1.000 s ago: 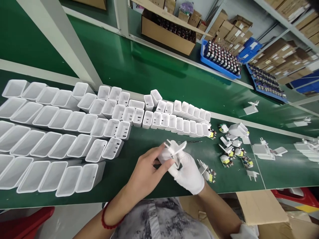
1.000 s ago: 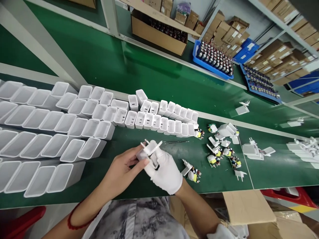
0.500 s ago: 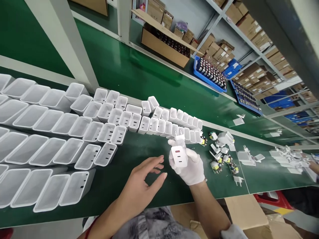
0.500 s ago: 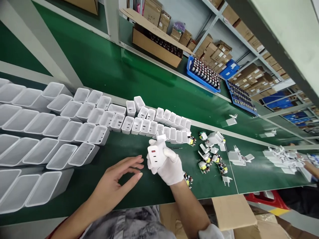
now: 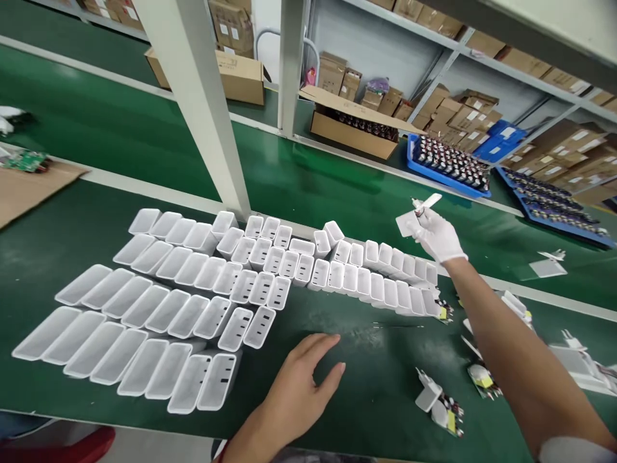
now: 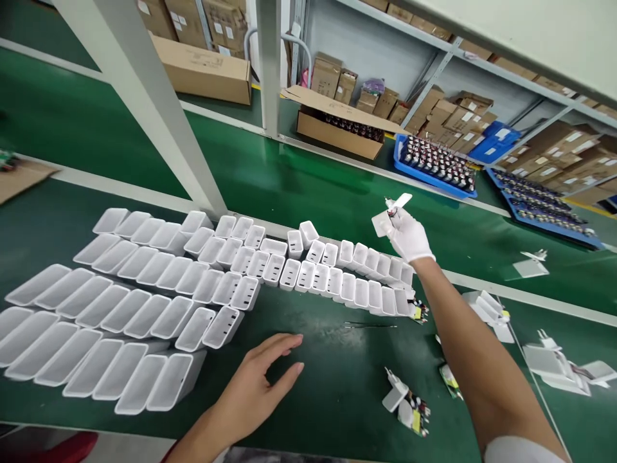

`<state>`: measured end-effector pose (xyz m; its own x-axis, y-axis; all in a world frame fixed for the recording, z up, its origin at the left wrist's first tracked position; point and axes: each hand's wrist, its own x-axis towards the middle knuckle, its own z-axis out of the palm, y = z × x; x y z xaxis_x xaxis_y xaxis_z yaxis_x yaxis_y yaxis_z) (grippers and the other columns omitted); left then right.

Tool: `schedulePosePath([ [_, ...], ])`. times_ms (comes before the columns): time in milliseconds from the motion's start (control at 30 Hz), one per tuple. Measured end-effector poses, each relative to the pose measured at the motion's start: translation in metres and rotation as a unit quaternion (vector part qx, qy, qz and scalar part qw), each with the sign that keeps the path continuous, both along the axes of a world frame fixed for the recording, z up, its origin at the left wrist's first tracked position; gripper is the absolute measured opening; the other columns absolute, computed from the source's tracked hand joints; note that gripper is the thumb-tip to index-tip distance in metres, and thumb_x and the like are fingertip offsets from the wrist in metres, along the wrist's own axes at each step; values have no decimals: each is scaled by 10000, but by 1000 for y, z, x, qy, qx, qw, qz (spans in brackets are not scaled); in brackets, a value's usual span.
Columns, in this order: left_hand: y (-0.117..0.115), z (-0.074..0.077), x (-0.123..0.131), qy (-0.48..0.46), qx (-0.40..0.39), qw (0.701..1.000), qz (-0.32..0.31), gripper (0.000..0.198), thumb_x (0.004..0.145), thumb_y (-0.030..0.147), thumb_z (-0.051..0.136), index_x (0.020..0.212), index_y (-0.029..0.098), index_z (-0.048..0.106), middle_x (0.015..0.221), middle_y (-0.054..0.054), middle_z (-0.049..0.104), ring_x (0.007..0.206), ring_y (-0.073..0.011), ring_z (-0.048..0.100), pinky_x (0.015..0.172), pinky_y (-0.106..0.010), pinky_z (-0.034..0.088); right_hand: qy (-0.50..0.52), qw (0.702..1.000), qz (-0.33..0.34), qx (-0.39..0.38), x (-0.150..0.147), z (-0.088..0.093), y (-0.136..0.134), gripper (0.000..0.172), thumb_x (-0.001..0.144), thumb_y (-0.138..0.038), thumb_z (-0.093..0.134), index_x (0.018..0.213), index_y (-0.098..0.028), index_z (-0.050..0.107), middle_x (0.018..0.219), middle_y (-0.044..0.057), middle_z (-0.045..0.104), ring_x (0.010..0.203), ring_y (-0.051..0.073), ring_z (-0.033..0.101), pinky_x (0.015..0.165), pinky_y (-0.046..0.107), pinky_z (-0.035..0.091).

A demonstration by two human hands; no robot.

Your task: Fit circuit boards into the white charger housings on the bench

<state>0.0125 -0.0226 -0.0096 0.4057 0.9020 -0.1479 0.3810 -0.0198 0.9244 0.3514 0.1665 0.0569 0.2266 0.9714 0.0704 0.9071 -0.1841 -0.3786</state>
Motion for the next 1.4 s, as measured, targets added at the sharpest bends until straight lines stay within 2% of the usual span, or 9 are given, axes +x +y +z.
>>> schedulePosePath([
  [167,2,3,-7,13,9,1000,21,356,922,329,523,1243,230,640,1232,-106,667,1097,-234,672,586,-219,624,-15,998,-40,-52,16,-32,59,477,866,-262,574,1314,-100,585,1013,163,720,821,241,665,773,317,476],
  [300,8,1,-7,42,26,998,32,345,929,354,536,1236,237,642,1209,-98,676,1065,-231,686,644,-240,635,-21,995,-50,-86,24,-53,69,391,855,-279,592,1207,-119,649,1012,143,726,819,251,686,753,316,501],
  [400,12,-6,-4,64,30,997,19,333,932,386,544,1217,249,647,1209,-94,673,1026,-232,700,523,-212,603,-27,993,-58,-100,40,-46,61,429,856,-386,622,1183,-110,658,1054,149,725,841,255,694,770,322,518],
  [500,19,-12,2,89,81,993,4,320,927,391,562,1219,281,631,1212,-79,665,983,-232,708,465,-214,575,-47,993,-75,-82,63,-17,34,612,866,-449,614,1359,-95,540,1206,159,683,948,264,683,875,356,511],
  [700,43,-6,22,152,332,930,43,480,914,211,579,1381,269,483,1244,-125,610,1099,-313,617,946,-494,535,-94,985,-2,-145,97,38,-80,427,898,-410,569,1261,-199,647,1023,52,750,868,214,708,827,321,553],
  [867,65,-6,36,286,402,869,42,526,914,235,557,1413,122,435,1310,-249,544,1139,-443,530,914,-625,464,-160,953,101,-237,101,2,-145,524,784,-305,694,1292,-190,636,1268,144,663,1129,351,636,921,439,518],
  [1067,80,-10,43,328,422,843,66,384,925,214,516,1265,42,558,983,-199,687,955,-370,583,839,-532,499,-163,944,169,-230,92,-43,-150,794,774,-354,729,1459,-93,423,1227,209,650,1066,334,644,897,399,486],
  [1300,53,1,33,307,435,843,67,180,901,131,550,1039,118,665,815,-108,694,821,-283,553,754,-431,504,-208,949,126,-203,100,-34,-167,661,805,-416,619,1388,-124,512,772,143,693,665,304,654,627,394,455],
  [1400,28,5,23,278,420,862,51,232,893,131,582,1120,154,620,942,-113,679,884,-271,545,793,-424,512,-10,977,63,-203,102,-15,-188,602,808,-472,617,1361,-246,533,764,105,710,624,276,655,623,414,507],
])
